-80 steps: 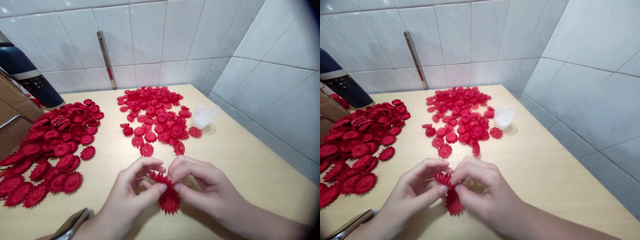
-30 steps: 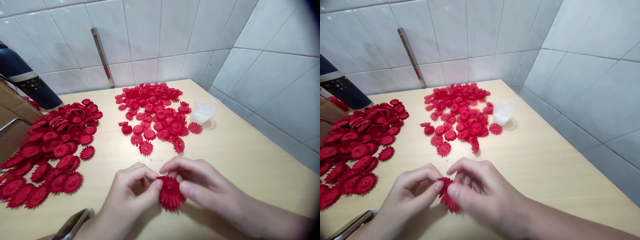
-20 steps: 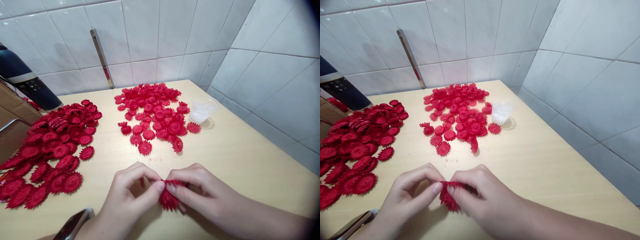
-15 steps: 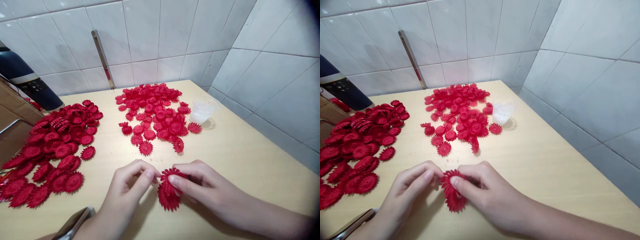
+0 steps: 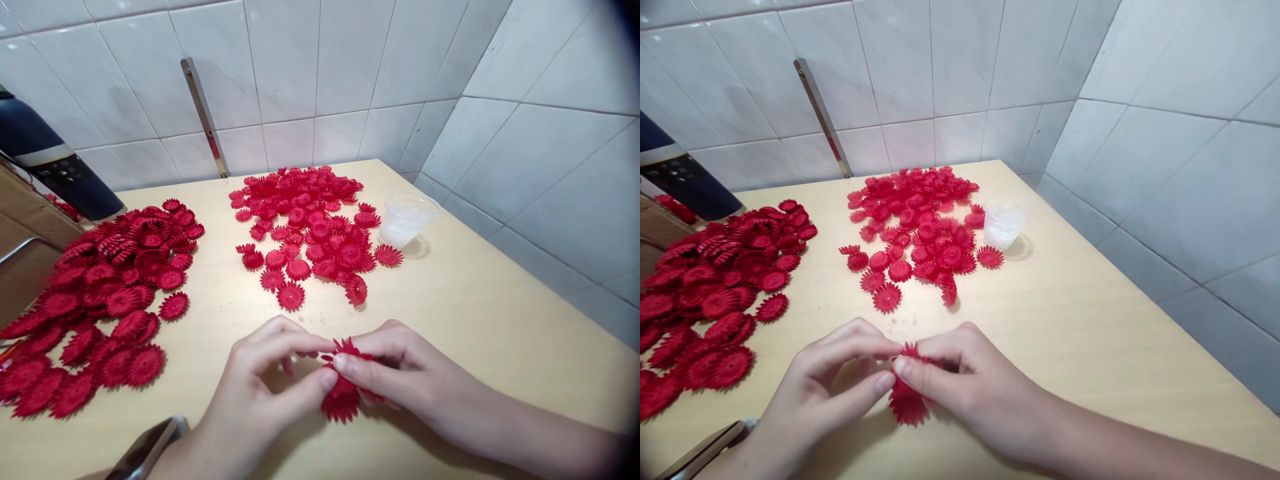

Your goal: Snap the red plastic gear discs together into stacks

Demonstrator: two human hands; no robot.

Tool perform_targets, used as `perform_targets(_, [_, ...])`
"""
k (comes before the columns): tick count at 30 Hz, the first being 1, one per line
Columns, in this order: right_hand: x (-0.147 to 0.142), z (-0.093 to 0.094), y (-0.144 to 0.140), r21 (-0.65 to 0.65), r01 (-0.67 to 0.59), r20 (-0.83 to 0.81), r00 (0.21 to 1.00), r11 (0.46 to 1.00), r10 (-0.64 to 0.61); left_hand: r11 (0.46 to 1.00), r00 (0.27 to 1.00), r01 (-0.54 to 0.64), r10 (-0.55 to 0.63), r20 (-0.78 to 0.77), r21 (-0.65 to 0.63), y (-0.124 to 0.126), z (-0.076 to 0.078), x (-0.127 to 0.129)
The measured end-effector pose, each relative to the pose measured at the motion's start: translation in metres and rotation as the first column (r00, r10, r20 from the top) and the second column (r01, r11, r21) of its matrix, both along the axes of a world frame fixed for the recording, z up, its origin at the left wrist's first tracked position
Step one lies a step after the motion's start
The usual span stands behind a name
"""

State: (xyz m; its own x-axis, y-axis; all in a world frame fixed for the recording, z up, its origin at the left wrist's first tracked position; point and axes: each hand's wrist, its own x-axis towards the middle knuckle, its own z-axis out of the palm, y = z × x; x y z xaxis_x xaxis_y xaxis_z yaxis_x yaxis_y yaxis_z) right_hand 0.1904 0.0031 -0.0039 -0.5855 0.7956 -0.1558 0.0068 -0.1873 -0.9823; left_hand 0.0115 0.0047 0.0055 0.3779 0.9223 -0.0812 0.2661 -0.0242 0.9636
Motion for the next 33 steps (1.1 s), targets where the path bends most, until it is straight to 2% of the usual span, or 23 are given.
perform_targets(6, [0.001,0.004,-0.001,-0.005,-0.046,0.091,0.995,0.999,0.046,0.996,0.996,0.086,-0.086,-0.020,-0.031,0.001,0.003,0.000])
perform_targets(10, [-0.001,0.006,0.001,0.034,-0.106,0.223,0.970,0.994,0.096,0.992,0.993,0.101,-0.096,-0.073,0.069,0.000,0.002,0.000])
perform_targets(13, [-0.001,0.006,0.001,0.161,-0.170,0.364,0.926,0.972,0.102,0.972,0.986,0.120,-0.094,-0.135,0.202,0.001,0.003,-0.001])
perform_targets(15, [0.000,0.007,0.001,0.268,-0.209,0.418,0.905,0.941,0.082,0.921,0.979,0.150,-0.089,-0.182,0.359,0.002,0.004,-0.003])
perform_targets(17, [0.001,0.007,0.002,0.369,-0.231,0.425,0.904,0.900,0.058,0.831,0.971,0.180,-0.063,-0.231,0.526,0.003,0.006,-0.006])
perform_targets(19, [0.001,0.007,0.005,0.441,-0.241,0.433,0.901,0.864,0.030,0.747,0.960,0.200,-0.019,-0.281,0.634,0.005,0.008,-0.007])
perform_targets(22, [0.001,0.004,0.009,0.503,-0.268,0.489,0.872,0.822,-0.014,0.693,0.940,0.218,0.041,-0.339,0.687,0.006,0.009,-0.008])
perform_targets(26, [0.001,-0.003,0.015,0.582,-0.322,0.555,0.828,0.747,-0.075,0.688,0.909,0.232,0.097,-0.404,0.687,0.009,0.007,-0.005])
perform_targets(29, [0.001,-0.007,0.018,0.646,-0.364,0.594,0.791,0.671,-0.143,0.677,0.883,0.246,0.139,-0.448,0.694,0.013,0.004,-0.006])
perform_targets(31, [0.003,-0.007,0.018,0.671,-0.407,0.631,0.752,0.620,-0.190,0.625,0.858,0.249,0.213,-0.468,0.740,0.019,0.004,-0.011])
perform_targets(33, [0.007,-0.002,0.018,0.666,-0.446,0.685,0.684,0.598,-0.253,0.546,0.812,0.229,0.349,-0.467,0.806,0.028,0.007,-0.020])
